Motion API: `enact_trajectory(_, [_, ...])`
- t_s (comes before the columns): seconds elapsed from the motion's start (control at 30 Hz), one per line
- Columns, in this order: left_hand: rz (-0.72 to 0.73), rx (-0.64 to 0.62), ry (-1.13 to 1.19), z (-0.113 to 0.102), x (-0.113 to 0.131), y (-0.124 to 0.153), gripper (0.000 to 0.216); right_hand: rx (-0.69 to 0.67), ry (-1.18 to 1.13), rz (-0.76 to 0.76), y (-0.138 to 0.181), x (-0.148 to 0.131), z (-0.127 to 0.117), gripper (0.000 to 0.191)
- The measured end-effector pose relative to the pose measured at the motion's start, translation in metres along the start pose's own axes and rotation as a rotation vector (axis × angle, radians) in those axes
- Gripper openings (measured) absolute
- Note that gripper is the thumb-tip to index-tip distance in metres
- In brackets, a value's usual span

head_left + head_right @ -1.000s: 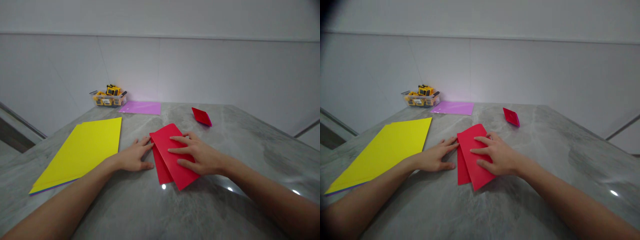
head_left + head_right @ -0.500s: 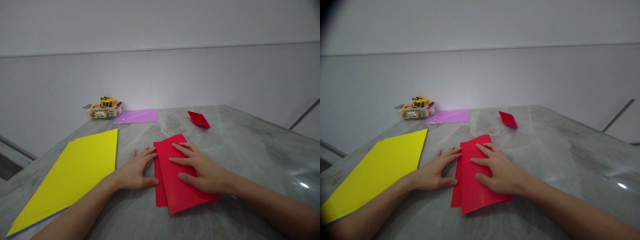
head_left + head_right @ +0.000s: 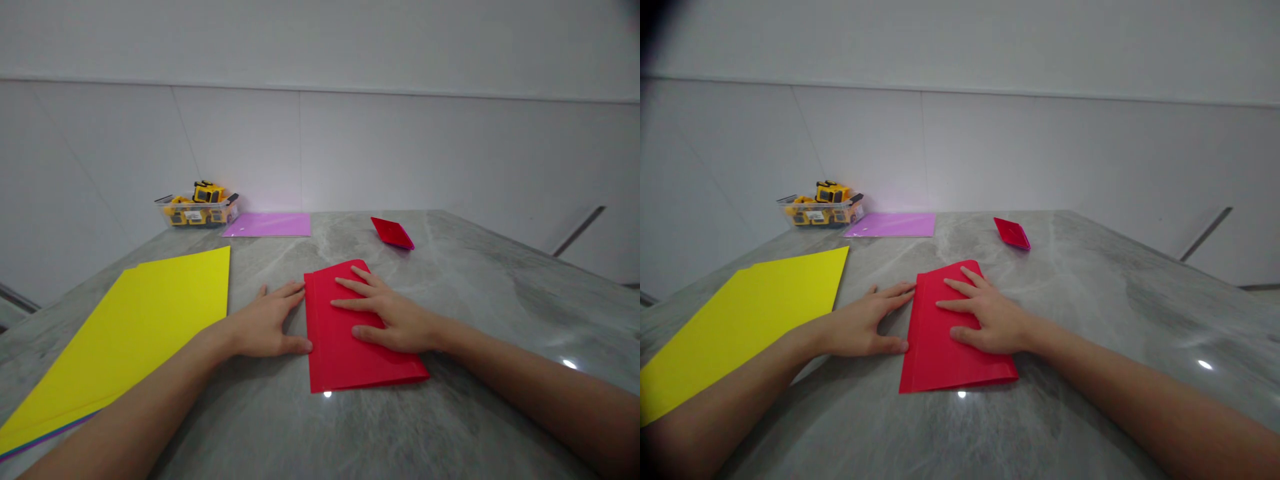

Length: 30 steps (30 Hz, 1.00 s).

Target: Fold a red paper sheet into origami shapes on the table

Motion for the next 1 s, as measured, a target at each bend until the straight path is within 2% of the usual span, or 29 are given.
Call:
enact_trajectory(0.3, [0.018, -0.022, -0.021, 0.000, -0.004, 0.000, 0.089, -0.009, 0.039, -0.007, -0.007, -0.011, 0.003, 0.054])
enact_trajectory(0.5, [0.025, 0.005, -0.014, -0.009, -0.002, 0.000, 0.073, -0.031, 0.073, -0.002, -0.007, -0.009, 0.004, 0.055])
enact_trajectory(0.67, [0.024, -0.004, 0.006, -0.002, 0.003, 0.000, 0.073, -0.021, 0.084, -0.040, 0.000, -0.010, -0.002, 0.054])
enact_trajectory(0.87, [0.041, -0.002, -0.033, -0.001, 0.006, 0.000, 0.074, 0.066, 0.056, 0.096, 0.001, 0.007, -0.004, 0.058])
enact_trajectory(1.0, [0.067, 0.014, -0.053, -0.005, 0.009, 0.000, 0.071, 0.182, -0.012, 0.088, -0.005, 0.020, -0.010, 0.051])
Point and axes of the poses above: each hand's wrist, its own y-axis away from the middle knuckle, its own z-axis out of the palm, x = y × z, the point moved 9 cm from there along -y, towards the middle knuckle, and after that the axes turned 10 degrees about x, right-handed, at the moved point
